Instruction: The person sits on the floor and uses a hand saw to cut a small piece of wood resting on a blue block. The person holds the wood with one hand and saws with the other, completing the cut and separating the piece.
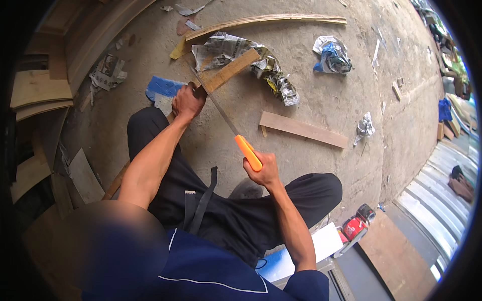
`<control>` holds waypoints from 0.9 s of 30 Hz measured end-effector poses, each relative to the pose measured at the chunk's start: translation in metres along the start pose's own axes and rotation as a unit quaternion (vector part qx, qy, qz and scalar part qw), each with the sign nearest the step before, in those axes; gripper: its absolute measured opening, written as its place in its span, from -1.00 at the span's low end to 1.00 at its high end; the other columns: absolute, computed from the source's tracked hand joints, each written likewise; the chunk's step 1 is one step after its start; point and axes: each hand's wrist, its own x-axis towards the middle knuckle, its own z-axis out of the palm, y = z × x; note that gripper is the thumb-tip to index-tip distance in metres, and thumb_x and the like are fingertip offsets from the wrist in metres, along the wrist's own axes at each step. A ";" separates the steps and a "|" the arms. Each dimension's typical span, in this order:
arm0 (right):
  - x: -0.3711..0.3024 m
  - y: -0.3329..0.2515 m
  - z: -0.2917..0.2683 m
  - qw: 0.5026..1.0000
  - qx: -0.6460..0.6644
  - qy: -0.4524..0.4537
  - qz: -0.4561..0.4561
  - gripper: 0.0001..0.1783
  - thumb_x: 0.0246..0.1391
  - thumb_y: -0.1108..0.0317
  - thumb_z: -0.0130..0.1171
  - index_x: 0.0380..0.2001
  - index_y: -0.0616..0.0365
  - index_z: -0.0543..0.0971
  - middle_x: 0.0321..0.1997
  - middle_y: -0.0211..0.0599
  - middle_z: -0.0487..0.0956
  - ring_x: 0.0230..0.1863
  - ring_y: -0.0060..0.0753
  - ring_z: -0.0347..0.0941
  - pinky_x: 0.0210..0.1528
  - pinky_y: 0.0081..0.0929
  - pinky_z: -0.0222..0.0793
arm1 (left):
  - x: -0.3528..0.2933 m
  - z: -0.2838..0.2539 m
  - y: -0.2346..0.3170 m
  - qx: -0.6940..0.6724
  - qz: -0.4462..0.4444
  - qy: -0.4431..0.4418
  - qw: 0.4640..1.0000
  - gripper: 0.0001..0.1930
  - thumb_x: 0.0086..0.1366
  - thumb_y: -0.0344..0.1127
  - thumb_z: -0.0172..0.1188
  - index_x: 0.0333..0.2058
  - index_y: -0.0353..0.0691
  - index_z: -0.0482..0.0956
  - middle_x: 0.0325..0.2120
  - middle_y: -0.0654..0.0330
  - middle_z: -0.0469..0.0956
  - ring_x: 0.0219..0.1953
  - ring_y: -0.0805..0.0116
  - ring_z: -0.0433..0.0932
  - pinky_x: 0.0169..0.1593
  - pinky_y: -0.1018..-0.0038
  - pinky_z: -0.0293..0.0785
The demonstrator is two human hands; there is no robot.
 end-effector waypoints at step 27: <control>-0.011 -0.022 -0.038 0.997 -0.026 -0.059 0.045 -0.91 -0.15 0.43 0.19 -0.59 0.22 0.52 -0.68 -0.16 0.48 -0.68 -0.21 0.46 -0.55 -0.43 0.35 | 0.001 0.007 -0.008 0.003 0.026 0.003 1.000 -0.48 0.17 0.13 0.07 -0.12 -0.22 0.52 -0.16 0.03 0.50 -0.03 0.07 0.41 0.00 0.18 0.21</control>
